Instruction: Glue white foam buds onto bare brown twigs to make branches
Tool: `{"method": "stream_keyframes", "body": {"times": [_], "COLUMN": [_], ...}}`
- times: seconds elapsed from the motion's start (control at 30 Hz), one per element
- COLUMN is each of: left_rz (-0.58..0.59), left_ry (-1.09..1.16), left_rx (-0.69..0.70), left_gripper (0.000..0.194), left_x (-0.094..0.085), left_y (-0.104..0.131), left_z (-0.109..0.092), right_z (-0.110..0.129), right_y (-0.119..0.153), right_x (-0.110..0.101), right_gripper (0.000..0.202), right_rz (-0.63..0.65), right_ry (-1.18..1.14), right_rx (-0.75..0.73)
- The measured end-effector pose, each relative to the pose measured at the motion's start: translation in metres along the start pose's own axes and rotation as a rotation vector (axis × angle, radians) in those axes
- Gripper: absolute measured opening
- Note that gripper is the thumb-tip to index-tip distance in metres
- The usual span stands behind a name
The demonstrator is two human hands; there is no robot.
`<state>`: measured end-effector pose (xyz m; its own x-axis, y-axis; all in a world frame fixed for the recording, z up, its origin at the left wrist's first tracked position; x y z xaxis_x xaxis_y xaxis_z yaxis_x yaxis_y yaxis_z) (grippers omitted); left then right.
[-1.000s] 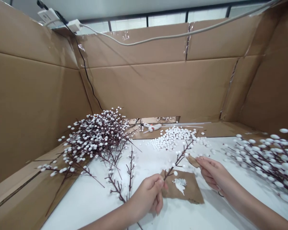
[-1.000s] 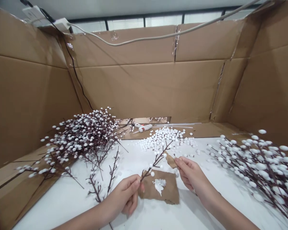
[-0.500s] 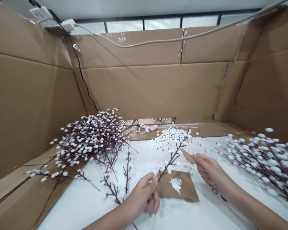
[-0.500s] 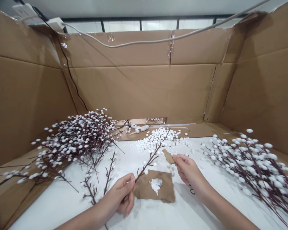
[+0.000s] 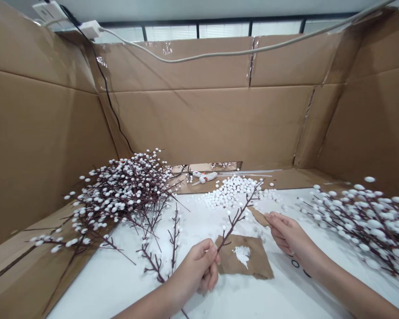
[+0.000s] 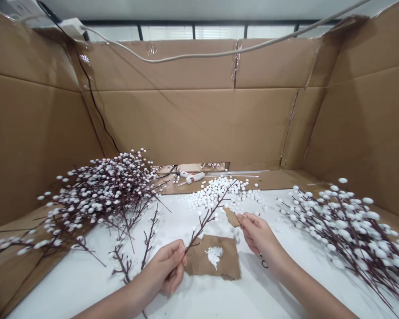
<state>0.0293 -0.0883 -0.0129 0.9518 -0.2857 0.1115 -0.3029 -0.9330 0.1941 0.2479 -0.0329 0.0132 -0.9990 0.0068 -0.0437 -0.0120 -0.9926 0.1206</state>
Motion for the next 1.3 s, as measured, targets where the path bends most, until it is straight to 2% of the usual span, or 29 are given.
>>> {"method": "stream_keyframes", "body": {"times": [0.23,0.4,0.77,1.3], "left_rz": [0.029,0.037,-0.041,-0.093], "left_ry": [-0.037,-0.043,-0.074,-0.119], "left_rx": [-0.012,0.002,0.034,0.027], "left_gripper": [0.045,0.043,0.042,0.045], "left_x": [0.000,0.000,-0.002,0.000], "left_y": [-0.001,-0.001,-0.003,-0.005], "left_z": [0.000,0.001,0.002,0.000], "right_z": [-0.001,0.002,0.010,0.009], "right_y": [-0.001,-0.001,0.002,0.003], "right_x": [0.001,0.000,-0.007,-0.006], "right_gripper": [0.045,0.045,0.040,0.040], "right_rz": [0.003,-0.041,-0.181,-0.152], "right_ry": [-0.029,-0.083,-0.189,-0.181], "right_rx": [-0.015,-0.051,-0.083,-0.116]}}
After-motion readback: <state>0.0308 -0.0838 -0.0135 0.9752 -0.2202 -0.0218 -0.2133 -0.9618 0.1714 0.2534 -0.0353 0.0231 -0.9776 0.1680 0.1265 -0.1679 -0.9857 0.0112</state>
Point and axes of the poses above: each hand's wrist, its own y-axis away from the middle knuckle, its own x-axis out of the palm, z = x × y, the point moved 3 cm from there along -y, towards the middle knuckle, and after that the axes turned 4 degrees about -z, right-handed, at the moved point
